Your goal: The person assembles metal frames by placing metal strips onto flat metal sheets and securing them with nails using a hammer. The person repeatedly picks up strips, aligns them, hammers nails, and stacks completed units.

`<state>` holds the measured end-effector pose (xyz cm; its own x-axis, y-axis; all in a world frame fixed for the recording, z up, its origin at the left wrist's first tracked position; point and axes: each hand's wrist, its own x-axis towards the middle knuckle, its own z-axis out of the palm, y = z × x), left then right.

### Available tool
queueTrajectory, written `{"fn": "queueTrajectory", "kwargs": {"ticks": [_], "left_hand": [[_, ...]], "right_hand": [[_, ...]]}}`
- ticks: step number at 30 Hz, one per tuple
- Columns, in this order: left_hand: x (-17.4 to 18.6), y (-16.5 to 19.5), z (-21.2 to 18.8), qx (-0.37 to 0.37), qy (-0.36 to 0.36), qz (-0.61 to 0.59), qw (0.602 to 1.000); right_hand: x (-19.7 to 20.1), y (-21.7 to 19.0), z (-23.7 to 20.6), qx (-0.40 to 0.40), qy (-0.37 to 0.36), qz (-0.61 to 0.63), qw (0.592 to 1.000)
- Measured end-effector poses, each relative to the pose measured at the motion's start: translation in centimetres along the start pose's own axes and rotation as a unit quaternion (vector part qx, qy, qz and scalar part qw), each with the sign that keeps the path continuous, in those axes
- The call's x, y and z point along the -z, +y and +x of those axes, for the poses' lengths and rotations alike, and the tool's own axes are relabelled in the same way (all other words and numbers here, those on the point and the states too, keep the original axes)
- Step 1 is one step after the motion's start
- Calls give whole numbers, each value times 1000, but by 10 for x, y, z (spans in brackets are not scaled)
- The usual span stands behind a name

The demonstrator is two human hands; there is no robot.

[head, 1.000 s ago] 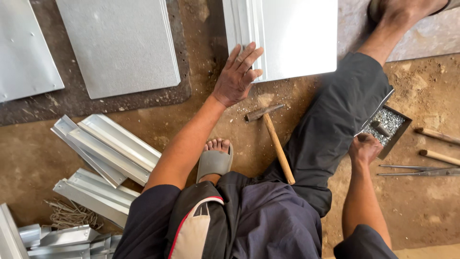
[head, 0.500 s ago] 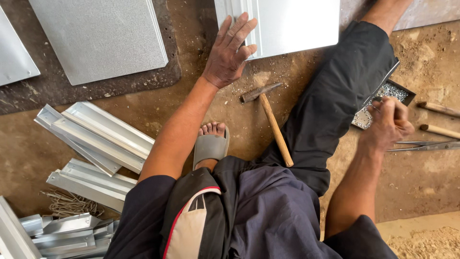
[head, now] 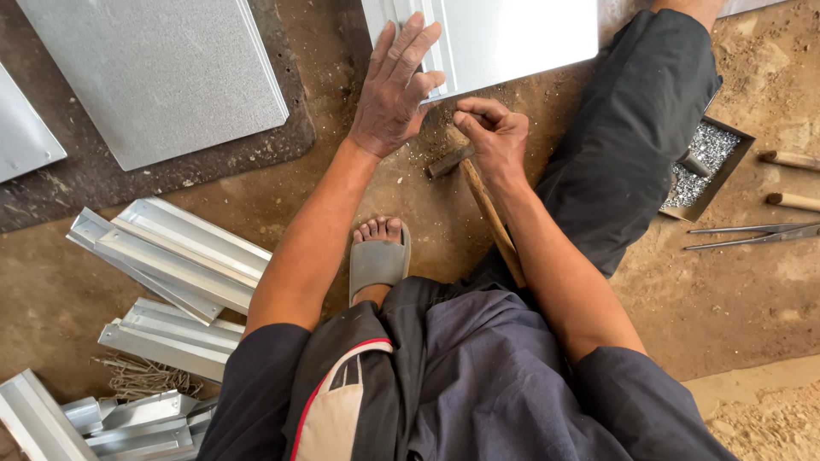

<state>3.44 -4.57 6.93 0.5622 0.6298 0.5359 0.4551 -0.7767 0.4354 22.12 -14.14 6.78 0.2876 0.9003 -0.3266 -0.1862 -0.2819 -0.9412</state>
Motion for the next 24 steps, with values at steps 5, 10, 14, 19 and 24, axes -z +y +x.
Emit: {"fn": "queueTrajectory", "kwargs": {"ticks": [5,10,14,19,24], "left_hand": [[11,8,11,33,15,-57,998],[22,15,18,51,15,-83,995],[22,16,20,55,13,-76,995],[15,14,21,53,15,-73,996],[10,10,17,49,21,-53,997]], "right_hand": [[-13,16,18,172,30,-97,980],[-16,22,29,189,68,-94,975],[-18,23,32,163,72,-91,980],[-16,19,31,150,57,-63,985],[0,4,24,81,57,8,995]]}}
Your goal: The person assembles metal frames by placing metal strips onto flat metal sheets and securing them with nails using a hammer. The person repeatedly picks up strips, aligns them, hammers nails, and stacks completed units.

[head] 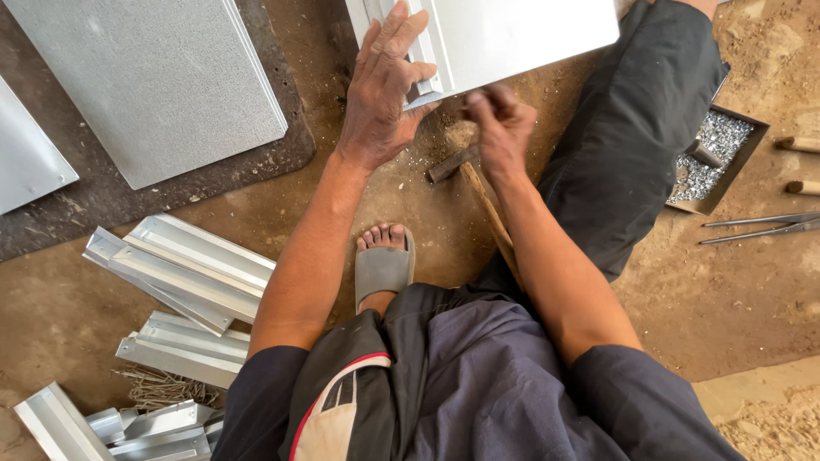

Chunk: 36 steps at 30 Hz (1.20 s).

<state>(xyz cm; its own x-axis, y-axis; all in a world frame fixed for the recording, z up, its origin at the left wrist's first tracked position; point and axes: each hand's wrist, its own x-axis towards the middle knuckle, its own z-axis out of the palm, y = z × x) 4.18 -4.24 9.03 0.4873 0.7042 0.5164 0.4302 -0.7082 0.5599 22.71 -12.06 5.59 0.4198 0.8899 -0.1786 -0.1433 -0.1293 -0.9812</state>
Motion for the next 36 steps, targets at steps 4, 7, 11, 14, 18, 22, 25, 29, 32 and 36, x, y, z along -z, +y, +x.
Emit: {"fn": "queueTrajectory", "kwargs": {"ticks": [4,7,11,14,18,22,25,29,32,36], "left_hand": [[-3,-4,-7,-9,-6,1,1000],[-11,-6,-9,-15,1,9,1000],[-15,-9,-10,-22,10,20,1000],[-13,-9,-12,-18,8,14,1000],[-13,-11,-15,-17,6,12,1000],[-14,-13,-17,-19,0,27,999],[-13,-14,-17,-21,-3,16,1000],[-9,-15,-16,-24,-5,-1,1000],[-7,-14,-17,-29,-2,-2,1000],[-2,-12,-21,-39,8,-10,999]], "right_hand": [[5,-11,1,-39,27,126,991],[4,-12,5,-61,6,205,977],[6,-7,9,-80,29,272,959],[9,0,9,-58,14,237,970],[9,4,7,-44,0,236,971],[10,1,12,-63,0,213,975],[20,-6,7,-91,-10,118,989],[42,-14,-37,-46,-129,-375,917],[51,-25,-87,-6,-331,-525,784],[66,-64,-119,-165,-241,-319,901]]}}
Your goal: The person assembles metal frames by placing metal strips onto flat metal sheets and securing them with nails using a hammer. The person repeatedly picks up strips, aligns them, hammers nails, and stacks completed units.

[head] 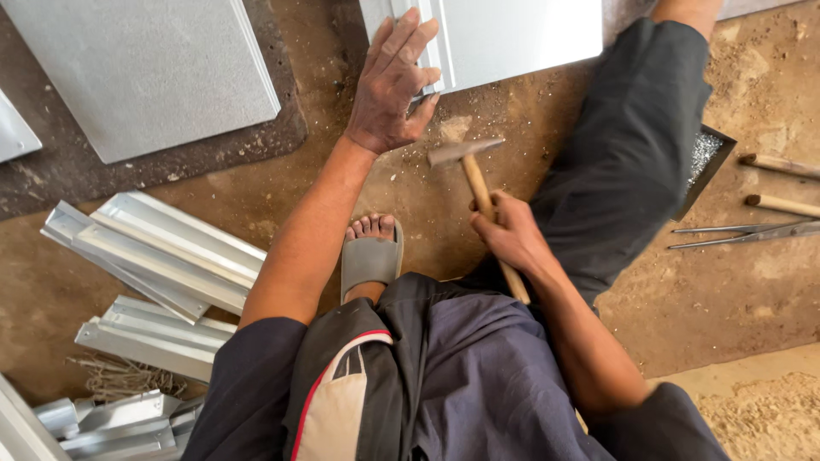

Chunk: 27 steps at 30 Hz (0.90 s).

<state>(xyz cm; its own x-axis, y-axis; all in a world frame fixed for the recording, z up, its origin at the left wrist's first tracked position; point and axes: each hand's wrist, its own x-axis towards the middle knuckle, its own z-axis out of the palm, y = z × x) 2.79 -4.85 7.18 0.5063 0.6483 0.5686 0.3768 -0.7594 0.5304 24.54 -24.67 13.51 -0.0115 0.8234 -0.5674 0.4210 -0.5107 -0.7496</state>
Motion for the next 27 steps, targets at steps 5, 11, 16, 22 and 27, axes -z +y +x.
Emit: {"fn": "queueTrajectory", "kwargs": {"ticks": [5,11,16,22,27], "left_hand": [[11,3,5,4,-4,3,1000],[16,7,5,-3,-22,-11,1000],[13,4,4,-5,-18,8,1000],[10,3,1,-9,-13,22,1000],[9,1,0,-14,-24,-2,1000]], "right_hand": [[14,-33,-13,-2,101,-42,994],[5,-49,-8,178,166,-60,968],[3,-51,0,197,186,-132,954],[-1,-50,-3,206,181,-153,949],[-2,-58,-4,287,202,-102,931]]}}
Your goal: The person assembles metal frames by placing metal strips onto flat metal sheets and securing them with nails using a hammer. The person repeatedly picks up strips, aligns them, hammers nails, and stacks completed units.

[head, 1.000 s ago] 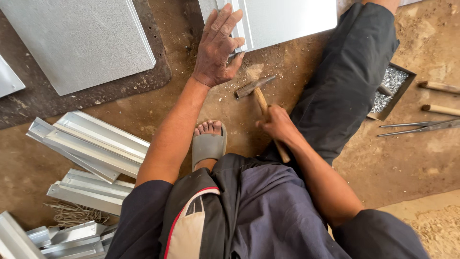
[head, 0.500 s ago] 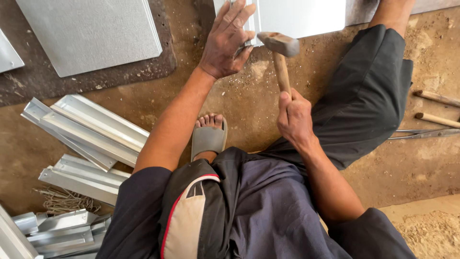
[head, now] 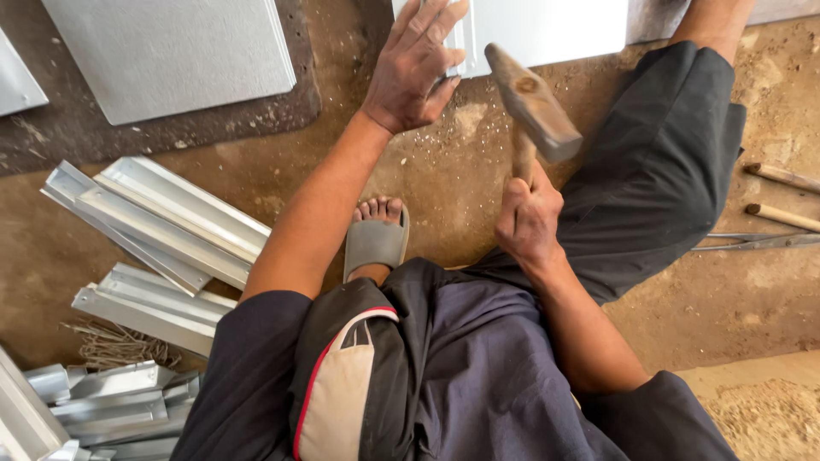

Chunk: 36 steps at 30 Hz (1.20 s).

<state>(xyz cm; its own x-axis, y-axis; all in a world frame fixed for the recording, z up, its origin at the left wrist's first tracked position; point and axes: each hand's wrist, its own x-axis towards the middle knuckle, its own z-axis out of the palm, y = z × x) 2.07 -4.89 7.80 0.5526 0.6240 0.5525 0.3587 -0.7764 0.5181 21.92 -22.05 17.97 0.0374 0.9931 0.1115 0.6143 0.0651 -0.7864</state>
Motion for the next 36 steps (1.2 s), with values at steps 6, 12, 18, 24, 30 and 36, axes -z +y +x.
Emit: {"fn": "queueTrajectory", "kwargs": {"ticks": [6,12,18,24,30,36], "left_hand": [[2,2,3,16,-9,21,1000],[-1,3,4,20,-2,32,999],[-2,0,1,6,-17,26,1000],[-3,-2,-2,16,-8,48,999],[-2,1,1,12,-8,42,999],[21,5,12,24,-26,-4,999]], "right_hand": [[17,-4,8,-188,-104,231,949],[28,-10,-14,-113,-22,146,983],[2,-7,0,23,45,214,976],[23,-13,-5,-60,58,77,994],[5,9,-13,264,143,-55,952],[6,65,-42,-325,-89,234,912]]}}
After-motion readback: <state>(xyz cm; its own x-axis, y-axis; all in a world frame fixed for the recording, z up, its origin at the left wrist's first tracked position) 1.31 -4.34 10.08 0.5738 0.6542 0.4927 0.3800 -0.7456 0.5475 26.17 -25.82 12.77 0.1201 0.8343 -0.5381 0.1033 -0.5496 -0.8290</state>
